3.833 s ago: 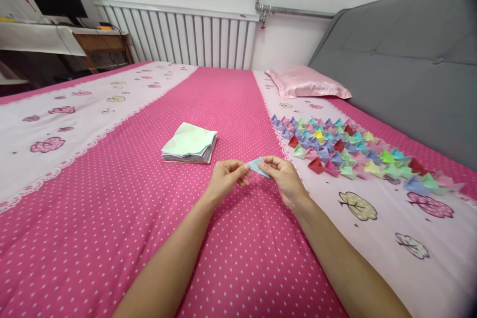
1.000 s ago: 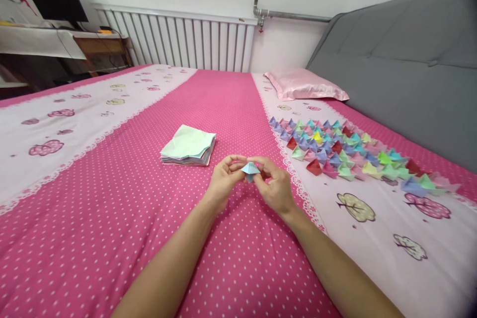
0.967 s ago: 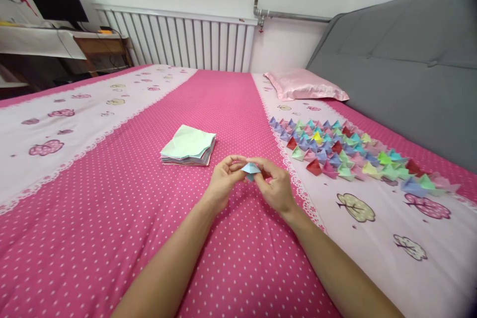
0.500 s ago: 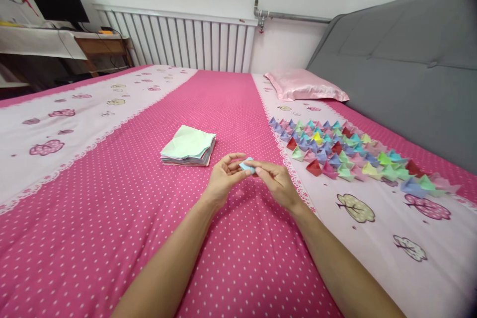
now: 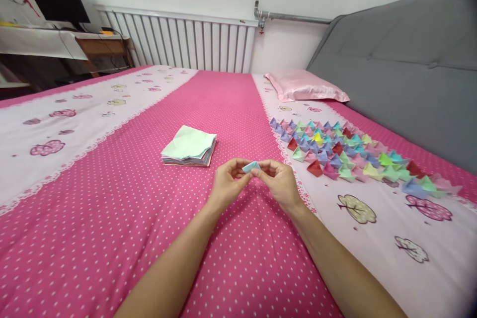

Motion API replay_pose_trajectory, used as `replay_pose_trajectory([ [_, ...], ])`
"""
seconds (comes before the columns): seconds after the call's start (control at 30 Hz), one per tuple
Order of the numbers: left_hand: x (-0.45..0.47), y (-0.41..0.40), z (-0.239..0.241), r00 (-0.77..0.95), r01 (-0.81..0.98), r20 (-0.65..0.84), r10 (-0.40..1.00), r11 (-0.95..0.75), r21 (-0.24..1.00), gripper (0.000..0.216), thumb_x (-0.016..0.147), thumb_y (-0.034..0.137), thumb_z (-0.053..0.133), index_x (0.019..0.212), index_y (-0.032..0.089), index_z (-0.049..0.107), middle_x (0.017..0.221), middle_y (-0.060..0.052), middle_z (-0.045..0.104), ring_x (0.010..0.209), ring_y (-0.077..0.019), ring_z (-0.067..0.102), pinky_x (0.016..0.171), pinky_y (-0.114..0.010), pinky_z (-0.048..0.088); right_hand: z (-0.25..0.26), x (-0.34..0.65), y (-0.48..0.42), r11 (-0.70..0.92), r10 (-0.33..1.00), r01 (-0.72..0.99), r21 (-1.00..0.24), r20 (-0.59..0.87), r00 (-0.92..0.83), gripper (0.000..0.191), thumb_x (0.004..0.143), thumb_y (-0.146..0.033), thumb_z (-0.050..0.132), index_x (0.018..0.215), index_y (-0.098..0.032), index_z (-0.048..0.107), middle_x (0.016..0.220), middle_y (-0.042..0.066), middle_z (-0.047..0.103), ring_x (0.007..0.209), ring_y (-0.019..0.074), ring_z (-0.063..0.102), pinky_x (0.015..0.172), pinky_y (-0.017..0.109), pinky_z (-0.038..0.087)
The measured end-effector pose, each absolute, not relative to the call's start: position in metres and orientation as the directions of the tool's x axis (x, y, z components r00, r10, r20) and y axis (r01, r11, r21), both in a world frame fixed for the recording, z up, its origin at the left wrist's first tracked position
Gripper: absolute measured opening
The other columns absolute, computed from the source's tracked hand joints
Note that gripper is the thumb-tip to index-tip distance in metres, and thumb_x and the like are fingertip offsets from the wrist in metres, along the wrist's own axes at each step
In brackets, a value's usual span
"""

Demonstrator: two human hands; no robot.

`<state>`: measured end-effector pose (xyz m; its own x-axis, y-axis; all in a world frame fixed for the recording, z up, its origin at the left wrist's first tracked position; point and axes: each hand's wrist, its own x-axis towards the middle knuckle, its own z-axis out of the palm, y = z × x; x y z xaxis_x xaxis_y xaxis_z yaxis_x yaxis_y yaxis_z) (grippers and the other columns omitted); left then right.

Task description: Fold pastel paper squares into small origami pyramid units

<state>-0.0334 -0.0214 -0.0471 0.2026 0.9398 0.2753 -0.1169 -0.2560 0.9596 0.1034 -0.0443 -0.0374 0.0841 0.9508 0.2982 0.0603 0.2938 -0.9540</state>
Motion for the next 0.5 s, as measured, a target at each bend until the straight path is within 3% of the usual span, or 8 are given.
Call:
replay_pose_trajectory([
  [0.13, -0.0367, -0.0234, -0.0464, 0.235, 0.082, 0.222, 0.946, -0.247, 0.966, 0.025, 0.070, 0.036, 0.066, 0.069, 0.011, 0.063, 0.062, -0.003, 0.064, 0.055, -0.0119, 0.057, 0.053, -0.023, 0.042, -0.0389, 0.1052, -0.0432, 0.265, 0.960, 0.023, -0.964, 0.266, 0.083, 0.016, 0.070, -0.031, 0.070, 0.075, -0.016, 0.067, 0.069, 0.003, 0.070, 0.066, 0.0153, 0.066, 0.069, 0.029, 0.052],
  [0.27, -0.0391, -0.0260, -0.0437, 0.309, 0.283, 0.227, 0.924, -0.317, 0.905, 0.029, 0.077, 0.038, 0.058, 0.070, 0.012, 0.067, 0.061, -0.004, 0.066, 0.052, -0.0117, 0.054, 0.050, -0.022, 0.038, -0.0377, 0.1081, -0.0413, 0.252, 0.965, 0.004, -0.968, 0.252, 0.068, 0.017, 0.068, -0.031, 0.071, 0.069, -0.015, 0.065, 0.060, 0.001, 0.066, 0.055, 0.0120, 0.060, 0.058, 0.026, 0.049],
  [0.4, -0.0402, -0.0257, -0.0434, 0.330, 0.360, 0.260, 0.907, -0.376, 0.854, 0.029, 0.079, 0.037, 0.055, 0.069, 0.013, 0.066, 0.058, -0.003, 0.063, 0.050, -0.0114, 0.052, 0.049, -0.022, 0.036, -0.0365, 0.1075, -0.0409, 0.233, 0.970, -0.012, -0.973, 0.231, 0.081, 0.019, 0.066, -0.033, 0.072, 0.069, -0.015, 0.066, 0.062, 0.002, 0.067, 0.055, 0.0123, 0.060, 0.058, 0.026, 0.048],
  [0.5, -0.0417, -0.0247, -0.0439, 0.384, 0.299, 0.234, 0.893, -0.360, 0.884, 0.030, 0.080, 0.039, 0.054, 0.068, 0.013, 0.063, 0.057, -0.002, 0.061, 0.049, -0.0113, 0.050, 0.048, -0.023, 0.035, -0.0345, 0.1064, -0.0423, 0.205, 0.976, -0.031, -0.978, 0.202, 0.076, 0.024, 0.064, -0.035, 0.073, 0.077, -0.016, 0.068, 0.073, 0.004, 0.071, 0.066, 0.0155, 0.064, 0.067, 0.029, 0.050],
])
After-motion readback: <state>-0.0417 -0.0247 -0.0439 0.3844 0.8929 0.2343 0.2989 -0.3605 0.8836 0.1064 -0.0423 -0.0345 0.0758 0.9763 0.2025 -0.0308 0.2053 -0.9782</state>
